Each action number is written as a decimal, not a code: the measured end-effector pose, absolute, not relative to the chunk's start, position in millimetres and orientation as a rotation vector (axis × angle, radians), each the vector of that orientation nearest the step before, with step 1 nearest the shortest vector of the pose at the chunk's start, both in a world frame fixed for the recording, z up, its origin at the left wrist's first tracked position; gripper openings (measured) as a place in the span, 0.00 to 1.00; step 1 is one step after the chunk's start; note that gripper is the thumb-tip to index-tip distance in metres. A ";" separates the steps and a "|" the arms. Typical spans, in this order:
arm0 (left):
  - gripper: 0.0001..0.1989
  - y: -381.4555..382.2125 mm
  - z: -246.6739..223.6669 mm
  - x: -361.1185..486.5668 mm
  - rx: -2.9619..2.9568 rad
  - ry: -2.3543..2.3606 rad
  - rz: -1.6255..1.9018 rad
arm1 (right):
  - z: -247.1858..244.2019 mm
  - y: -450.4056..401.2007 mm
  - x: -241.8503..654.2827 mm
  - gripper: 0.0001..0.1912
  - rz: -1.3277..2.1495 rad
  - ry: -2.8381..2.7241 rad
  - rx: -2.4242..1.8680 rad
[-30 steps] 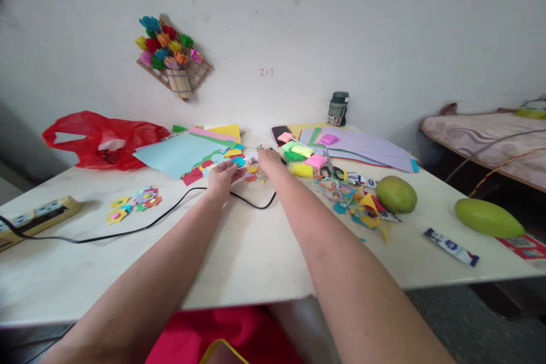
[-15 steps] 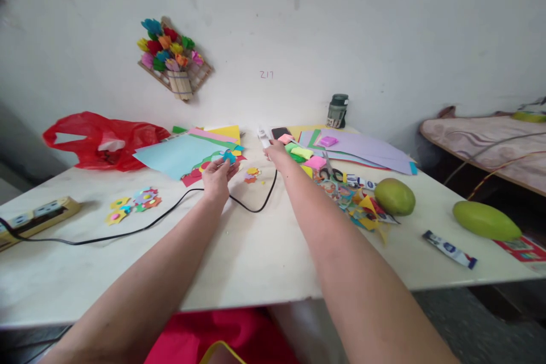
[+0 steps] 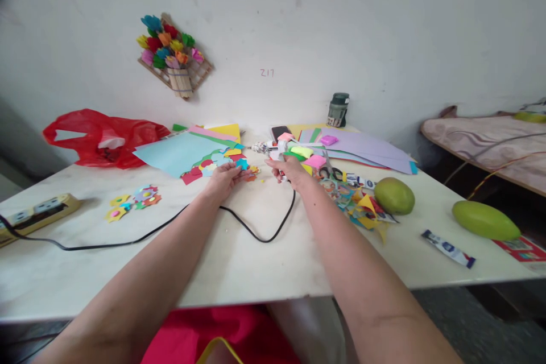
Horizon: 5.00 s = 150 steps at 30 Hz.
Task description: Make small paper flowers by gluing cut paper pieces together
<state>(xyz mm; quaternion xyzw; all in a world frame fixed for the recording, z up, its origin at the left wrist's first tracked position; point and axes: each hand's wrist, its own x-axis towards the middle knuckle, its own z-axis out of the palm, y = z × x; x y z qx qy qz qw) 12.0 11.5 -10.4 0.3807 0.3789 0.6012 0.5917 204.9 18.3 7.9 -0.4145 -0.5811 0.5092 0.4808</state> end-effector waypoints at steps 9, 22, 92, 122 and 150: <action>0.05 13.0 -11.4 7.6 0.894 0.862 1.334 | 22.5 -0.2 206.9 0.18 1.173 -1.702 -1.111; 0.04 11.1 -9.2 9.0 0.903 0.915 1.311 | 23.7 4.1 220.3 0.18 1.082 -1.755 -1.157; 0.04 11.2 -11.1 7.9 0.969 0.877 1.266 | 26.0 4.3 220.8 0.17 0.966 -1.831 -1.345; 0.05 13.9 -14.0 6.3 1.006 0.846 1.262 | 26.4 4.3 221.2 0.16 0.933 -1.872 -1.349; 0.02 11.8 -12.9 5.0 0.984 0.824 1.281 | 18.7 8.9 222.7 0.20 0.995 -1.785 -1.220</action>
